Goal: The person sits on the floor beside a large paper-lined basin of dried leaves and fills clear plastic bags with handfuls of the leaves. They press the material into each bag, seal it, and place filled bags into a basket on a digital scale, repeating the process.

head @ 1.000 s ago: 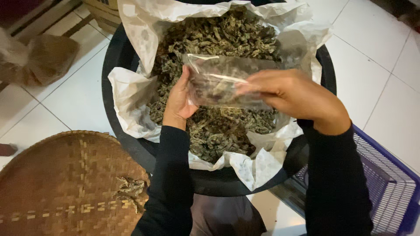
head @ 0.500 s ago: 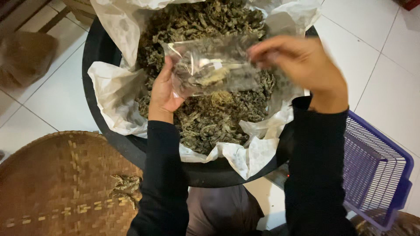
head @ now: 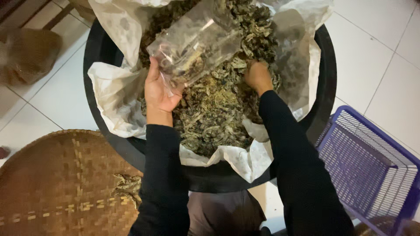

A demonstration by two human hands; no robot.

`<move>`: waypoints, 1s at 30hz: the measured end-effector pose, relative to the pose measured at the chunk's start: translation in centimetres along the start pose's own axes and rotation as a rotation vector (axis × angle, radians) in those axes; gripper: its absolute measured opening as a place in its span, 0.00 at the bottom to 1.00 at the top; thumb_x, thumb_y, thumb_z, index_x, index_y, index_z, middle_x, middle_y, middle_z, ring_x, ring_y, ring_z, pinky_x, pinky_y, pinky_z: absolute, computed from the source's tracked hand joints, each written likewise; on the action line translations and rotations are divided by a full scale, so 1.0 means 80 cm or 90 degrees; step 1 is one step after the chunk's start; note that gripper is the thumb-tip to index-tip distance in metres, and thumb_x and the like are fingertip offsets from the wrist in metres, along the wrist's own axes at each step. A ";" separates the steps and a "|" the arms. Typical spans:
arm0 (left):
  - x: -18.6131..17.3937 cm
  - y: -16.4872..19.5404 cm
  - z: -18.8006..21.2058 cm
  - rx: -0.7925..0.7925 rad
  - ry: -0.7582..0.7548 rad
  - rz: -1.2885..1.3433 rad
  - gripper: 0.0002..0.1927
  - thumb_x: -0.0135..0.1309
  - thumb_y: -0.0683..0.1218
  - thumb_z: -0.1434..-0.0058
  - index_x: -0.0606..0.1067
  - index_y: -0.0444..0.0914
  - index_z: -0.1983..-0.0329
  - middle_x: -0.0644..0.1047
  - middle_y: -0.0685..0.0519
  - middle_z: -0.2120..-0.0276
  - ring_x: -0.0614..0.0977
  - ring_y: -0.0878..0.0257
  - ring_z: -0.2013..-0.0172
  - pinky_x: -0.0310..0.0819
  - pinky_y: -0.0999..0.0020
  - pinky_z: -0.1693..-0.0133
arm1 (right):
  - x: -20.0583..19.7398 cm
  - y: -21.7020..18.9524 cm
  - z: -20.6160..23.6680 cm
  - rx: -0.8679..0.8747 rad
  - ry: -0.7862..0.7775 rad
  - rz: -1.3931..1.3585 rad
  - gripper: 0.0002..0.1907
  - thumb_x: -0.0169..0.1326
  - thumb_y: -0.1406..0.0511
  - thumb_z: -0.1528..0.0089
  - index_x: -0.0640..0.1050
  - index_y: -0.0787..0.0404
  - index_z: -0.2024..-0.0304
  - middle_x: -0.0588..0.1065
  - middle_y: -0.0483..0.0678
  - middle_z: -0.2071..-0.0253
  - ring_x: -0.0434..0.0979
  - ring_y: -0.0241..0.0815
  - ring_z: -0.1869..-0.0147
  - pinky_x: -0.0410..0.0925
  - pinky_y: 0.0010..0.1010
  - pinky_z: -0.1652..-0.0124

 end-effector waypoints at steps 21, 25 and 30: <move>0.018 0.001 0.011 0.040 -0.044 -0.032 0.29 0.47 0.60 0.26 0.66 0.44 0.27 0.73 0.47 0.34 0.79 0.49 0.37 0.83 0.53 0.45 | -0.069 0.022 -0.011 -0.032 -0.297 -0.288 0.18 0.56 0.62 0.38 0.79 0.62 0.48 0.81 0.50 0.56 0.80 0.41 0.56 0.72 0.36 0.59; 0.021 0.000 0.011 0.040 -0.002 -0.047 0.30 0.45 0.61 0.28 0.64 0.44 0.27 0.71 0.46 0.33 0.77 0.47 0.36 0.84 0.49 0.44 | -0.045 0.047 -0.014 0.048 -0.215 -0.099 0.28 0.59 0.57 0.39 0.71 0.61 0.40 0.75 0.54 0.48 0.76 0.48 0.48 0.70 0.41 0.51; 0.022 0.000 0.012 0.052 -0.073 -0.073 0.30 0.45 0.61 0.25 0.63 0.44 0.26 0.70 0.46 0.32 0.76 0.47 0.35 0.82 0.50 0.46 | 0.029 -0.010 0.010 -0.047 -0.443 0.055 0.42 0.62 0.50 0.41 0.61 0.61 0.31 0.68 0.58 0.36 0.70 0.56 0.37 0.66 0.46 0.42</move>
Point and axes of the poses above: each hand's wrist, its own z-axis away from the middle knuckle, its own x-axis out of the palm, y = z × x, the point moved 1 cm from there along -z, towards the middle knuckle
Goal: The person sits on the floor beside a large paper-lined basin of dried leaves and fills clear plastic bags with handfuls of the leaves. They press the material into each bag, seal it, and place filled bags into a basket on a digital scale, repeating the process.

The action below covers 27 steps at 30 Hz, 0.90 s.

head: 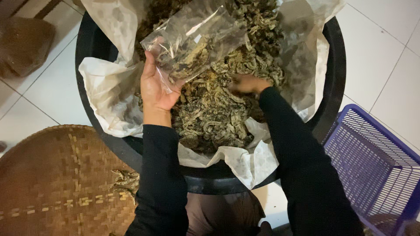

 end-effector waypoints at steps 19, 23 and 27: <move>-0.023 -0.005 -0.004 0.024 0.124 0.040 0.26 0.44 0.61 0.26 0.66 0.43 0.32 0.73 0.47 0.36 0.77 0.49 0.38 0.81 0.50 0.42 | 0.090 -0.042 0.016 0.003 0.157 0.261 0.39 0.45 0.74 0.35 0.49 0.61 0.23 0.73 0.71 0.49 0.79 0.64 0.59 0.75 0.51 0.64; -0.036 0.000 -0.005 0.063 0.035 0.071 0.23 0.44 0.61 0.22 0.68 0.45 0.33 0.74 0.49 0.37 0.78 0.50 0.39 0.79 0.57 0.52 | 0.056 -0.038 0.020 -0.085 0.185 0.199 0.21 0.51 0.69 0.37 0.68 0.63 0.41 0.75 0.68 0.52 0.79 0.63 0.57 0.74 0.50 0.60; -0.037 -0.004 -0.007 0.050 0.083 0.045 0.26 0.43 0.62 0.24 0.68 0.45 0.31 0.74 0.50 0.35 0.78 0.52 0.38 0.79 0.56 0.48 | -0.031 -0.002 0.041 -0.045 0.153 0.214 0.13 0.59 0.60 0.36 0.83 0.65 0.59 0.80 0.62 0.58 0.80 0.60 0.54 0.72 0.49 0.51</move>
Point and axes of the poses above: each hand's wrist, its own z-axis away from the middle knuckle, its own x-axis out of the palm, y = z × x, the point moved 1 cm from there along -z, towards the middle knuckle
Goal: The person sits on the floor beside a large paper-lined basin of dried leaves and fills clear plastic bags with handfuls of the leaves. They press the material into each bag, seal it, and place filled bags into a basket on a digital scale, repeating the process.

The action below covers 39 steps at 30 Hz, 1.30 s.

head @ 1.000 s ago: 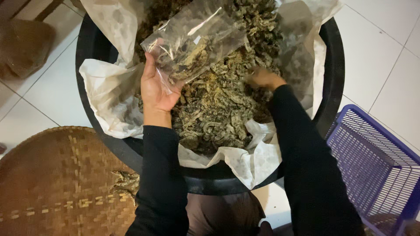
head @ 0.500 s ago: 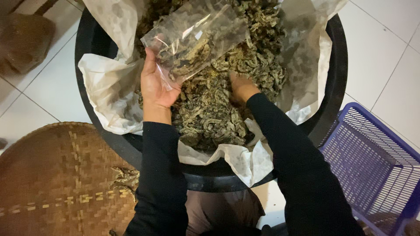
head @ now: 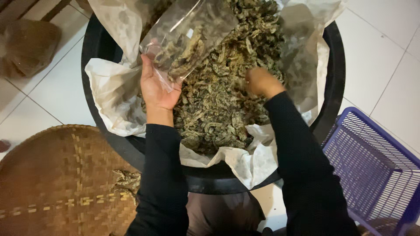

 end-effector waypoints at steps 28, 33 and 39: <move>0.041 -0.022 0.003 -0.091 -0.090 -0.162 0.27 0.44 0.60 0.25 0.67 0.39 0.32 0.75 0.46 0.39 0.78 0.49 0.41 0.78 0.47 0.43 | -0.215 -0.126 0.181 -0.294 0.214 -0.840 0.13 0.51 0.73 0.34 0.78 0.60 0.48 0.76 0.52 0.39 0.80 0.46 0.38 0.78 0.36 0.43; 0.035 -0.013 0.003 -0.097 -0.043 -0.065 0.28 0.41 0.61 0.26 0.66 0.39 0.32 0.75 0.45 0.39 0.80 0.51 0.40 0.81 0.50 0.42 | -0.243 -0.138 0.165 -0.421 0.301 -0.478 0.07 0.57 0.69 0.32 0.80 0.62 0.52 0.79 0.53 0.45 0.81 0.45 0.40 0.77 0.35 0.47; 0.023 -0.011 0.002 -0.057 -0.089 -0.008 0.27 0.43 0.61 0.19 0.66 0.39 0.28 0.73 0.46 0.35 0.78 0.51 0.38 0.76 0.52 0.44 | -0.243 -0.077 0.139 -0.369 0.416 -0.757 0.06 0.52 0.65 0.28 0.79 0.56 0.52 0.81 0.48 0.52 0.82 0.36 0.55 0.76 0.29 0.58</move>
Point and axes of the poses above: each hand's wrist, its own z-axis away from the middle knuckle, its own x-axis out of the palm, y = z × x, the point moved 1 cm from there along -z, towards the middle knuckle
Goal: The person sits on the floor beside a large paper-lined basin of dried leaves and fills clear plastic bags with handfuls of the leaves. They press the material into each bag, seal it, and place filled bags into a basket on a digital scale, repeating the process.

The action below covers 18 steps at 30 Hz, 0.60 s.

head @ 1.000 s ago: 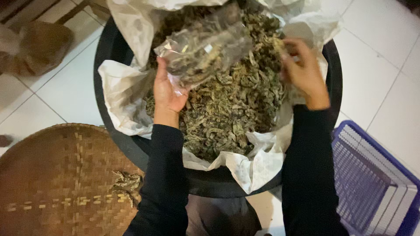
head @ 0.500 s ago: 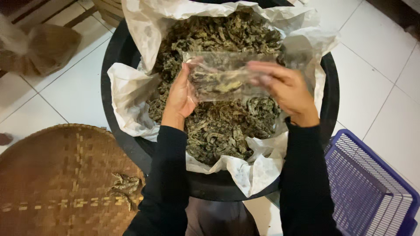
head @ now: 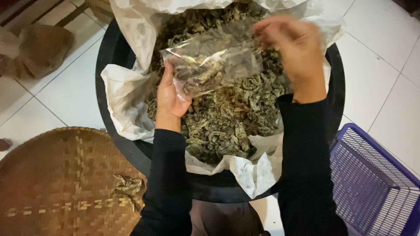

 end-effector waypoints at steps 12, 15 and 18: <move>-0.012 0.002 -0.004 0.056 0.081 0.007 0.32 0.43 0.63 0.28 0.62 0.44 0.26 0.71 0.49 0.34 0.76 0.49 0.37 0.74 0.47 0.38 | 0.087 0.313 0.022 0.271 -0.099 0.421 0.18 0.56 0.63 0.33 0.77 0.64 0.42 0.76 0.61 0.45 0.75 0.60 0.43 0.67 0.48 0.45; -0.013 0.001 -0.005 0.048 0.066 0.029 0.32 0.43 0.63 0.27 0.62 0.43 0.26 0.71 0.48 0.34 0.75 0.49 0.36 0.74 0.48 0.38 | 0.095 0.308 0.025 0.083 -0.060 0.585 0.17 0.60 0.65 0.35 0.81 0.64 0.45 0.81 0.62 0.55 0.77 0.65 0.49 0.64 0.56 0.41; -0.015 -0.002 -0.005 0.047 0.089 0.024 0.32 0.43 0.62 0.27 0.63 0.41 0.27 0.71 0.48 0.33 0.76 0.50 0.36 0.74 0.48 0.37 | 0.072 0.292 0.031 0.272 0.000 0.375 0.15 0.58 0.62 0.34 0.78 0.63 0.48 0.81 0.58 0.55 0.83 0.54 0.55 0.74 0.41 0.53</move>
Point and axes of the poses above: each hand's wrist, its own z-axis away from the middle knuckle, its own x-axis out of the palm, y = z × x, the point moved 1 cm from there along -z, towards the middle knuckle
